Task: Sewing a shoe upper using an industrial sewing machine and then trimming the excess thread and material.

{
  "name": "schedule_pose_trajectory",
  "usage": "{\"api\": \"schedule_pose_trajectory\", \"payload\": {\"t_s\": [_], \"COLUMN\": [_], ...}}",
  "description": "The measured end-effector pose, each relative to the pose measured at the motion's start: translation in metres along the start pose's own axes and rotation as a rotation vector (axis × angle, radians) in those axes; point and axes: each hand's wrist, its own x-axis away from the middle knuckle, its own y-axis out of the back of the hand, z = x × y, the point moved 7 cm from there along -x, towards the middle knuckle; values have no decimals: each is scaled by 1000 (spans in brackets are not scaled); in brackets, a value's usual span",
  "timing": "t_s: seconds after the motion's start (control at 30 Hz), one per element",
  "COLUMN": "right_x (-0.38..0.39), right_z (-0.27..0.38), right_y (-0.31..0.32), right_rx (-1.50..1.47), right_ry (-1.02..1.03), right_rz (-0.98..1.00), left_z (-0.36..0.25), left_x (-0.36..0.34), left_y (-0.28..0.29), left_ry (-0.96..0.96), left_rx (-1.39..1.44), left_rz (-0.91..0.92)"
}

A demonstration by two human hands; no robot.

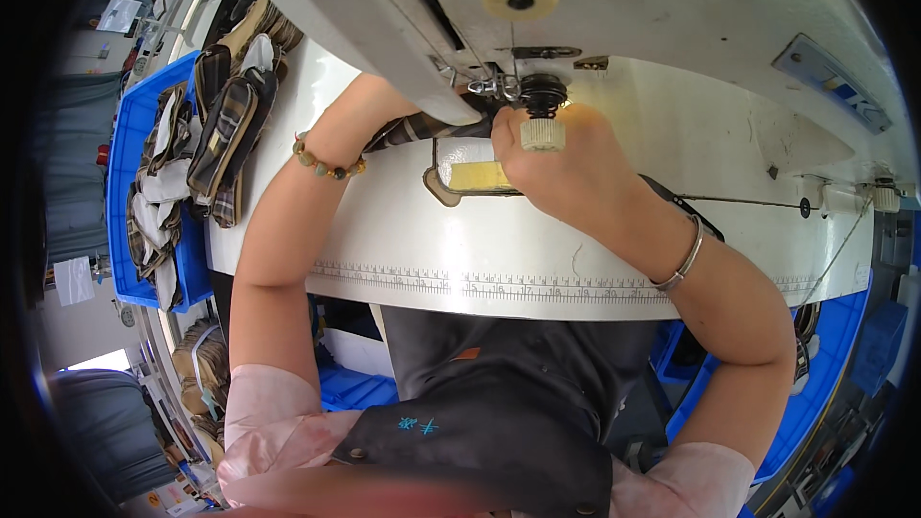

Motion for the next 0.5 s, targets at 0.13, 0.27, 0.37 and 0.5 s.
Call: {"api": "schedule_pose_trajectory", "payload": {"t_s": [0.13,0.27,0.37,0.5], "right_x": [-2,-3,-4,-3], "right_z": [-1,-1,0,0], "right_y": [0,1,3,2], "right_rx": [-28,-12,4,22], "right_ry": [-27,-25,-28,-23], "right_rz": [22,30,24,34], "left_z": [-6,-6,-2,-1], "left_x": [2,1,0,0], "left_y": [7,9,7,9], "left_ry": [-79,-54,-39,-94], "left_rx": [27,-19,-101,-60], "left_rz": [-96,-132,-99,-143]}}
